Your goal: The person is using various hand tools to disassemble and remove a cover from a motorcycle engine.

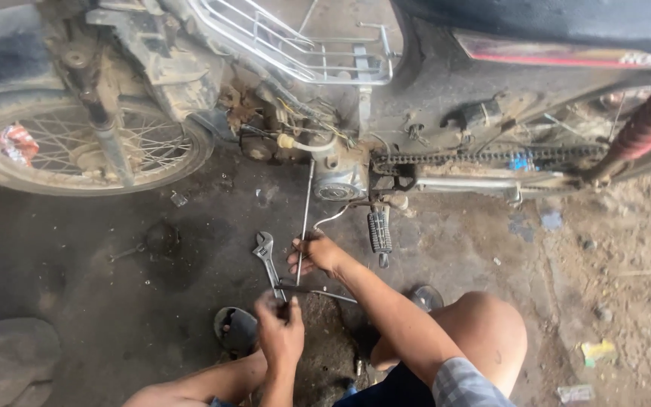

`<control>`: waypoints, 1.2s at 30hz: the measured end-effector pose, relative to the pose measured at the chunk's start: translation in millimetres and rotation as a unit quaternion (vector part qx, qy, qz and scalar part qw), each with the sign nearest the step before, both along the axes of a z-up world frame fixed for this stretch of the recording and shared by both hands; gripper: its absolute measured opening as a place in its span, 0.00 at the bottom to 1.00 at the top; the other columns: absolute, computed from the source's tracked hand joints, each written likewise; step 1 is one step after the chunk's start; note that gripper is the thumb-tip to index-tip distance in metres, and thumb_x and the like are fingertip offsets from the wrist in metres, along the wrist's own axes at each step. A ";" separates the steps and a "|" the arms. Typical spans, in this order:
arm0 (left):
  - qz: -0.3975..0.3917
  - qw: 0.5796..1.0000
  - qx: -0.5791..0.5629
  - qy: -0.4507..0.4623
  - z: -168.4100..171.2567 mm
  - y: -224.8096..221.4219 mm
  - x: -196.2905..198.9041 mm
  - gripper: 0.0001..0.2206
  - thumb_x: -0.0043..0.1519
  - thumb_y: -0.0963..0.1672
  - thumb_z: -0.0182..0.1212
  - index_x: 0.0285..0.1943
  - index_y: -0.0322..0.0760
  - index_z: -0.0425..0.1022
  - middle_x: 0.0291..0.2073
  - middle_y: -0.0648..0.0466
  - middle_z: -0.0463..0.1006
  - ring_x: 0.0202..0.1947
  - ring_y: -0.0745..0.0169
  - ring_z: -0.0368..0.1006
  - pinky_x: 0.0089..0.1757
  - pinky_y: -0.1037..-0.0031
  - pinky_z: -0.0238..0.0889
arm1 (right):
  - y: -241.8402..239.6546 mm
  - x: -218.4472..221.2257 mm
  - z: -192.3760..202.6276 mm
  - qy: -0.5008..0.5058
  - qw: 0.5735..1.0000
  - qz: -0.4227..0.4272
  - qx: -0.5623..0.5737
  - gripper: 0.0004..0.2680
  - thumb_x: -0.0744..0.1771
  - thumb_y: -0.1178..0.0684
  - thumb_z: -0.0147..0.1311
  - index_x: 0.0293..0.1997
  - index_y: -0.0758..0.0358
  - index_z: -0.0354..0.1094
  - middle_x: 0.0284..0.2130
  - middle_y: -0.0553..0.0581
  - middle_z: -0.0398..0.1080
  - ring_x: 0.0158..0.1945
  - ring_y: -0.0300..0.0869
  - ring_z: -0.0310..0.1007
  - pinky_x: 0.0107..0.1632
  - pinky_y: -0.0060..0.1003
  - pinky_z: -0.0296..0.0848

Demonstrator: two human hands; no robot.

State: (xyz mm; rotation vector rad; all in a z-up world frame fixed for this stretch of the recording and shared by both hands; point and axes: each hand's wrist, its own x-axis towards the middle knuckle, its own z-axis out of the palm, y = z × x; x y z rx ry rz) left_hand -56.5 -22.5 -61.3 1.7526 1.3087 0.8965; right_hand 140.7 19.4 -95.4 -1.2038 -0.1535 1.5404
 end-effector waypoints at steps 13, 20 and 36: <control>-0.146 0.913 -0.299 -0.236 29.4 -22.8 22.8 0.25 0.67 0.49 0.47 0.72 0.38 0.68 0.27 0.51 0.76 0.21 0.64 0.65 0.26 0.75 0.61 | 6.7 -2.1 17.5 0.066 0.998 -0.005 0.006 0.09 0.71 0.49 0.51 0.47 0.63 0.56 0.29 0.60 0.71 0.30 0.56 0.78 0.29 0.52 0.80; 0.053 0.998 -0.005 0.025 -35.0 37.2 -3.9 0.18 0.66 0.47 0.58 0.62 0.35 0.77 0.54 0.41 0.80 0.53 0.46 0.78 0.51 0.63 0.69 | 4.8 -11.6 22.9 -0.002 0.998 -0.039 -0.046 0.06 0.72 0.51 0.48 0.48 0.59 0.57 0.26 0.56 0.64 0.21 0.47 0.72 0.23 0.50 0.80; 0.136 0.931 -0.282 -0.188 -98.1 11.3 7.5 0.30 0.58 0.41 0.45 0.74 0.47 0.69 0.16 0.57 0.62 0.18 0.66 0.55 0.23 0.73 0.55 | 2.8 1.6 13.0 0.026 1.000 -0.011 -0.006 0.06 0.70 0.54 0.52 0.49 0.58 0.58 0.27 0.59 0.68 0.26 0.57 0.77 0.26 0.58 0.80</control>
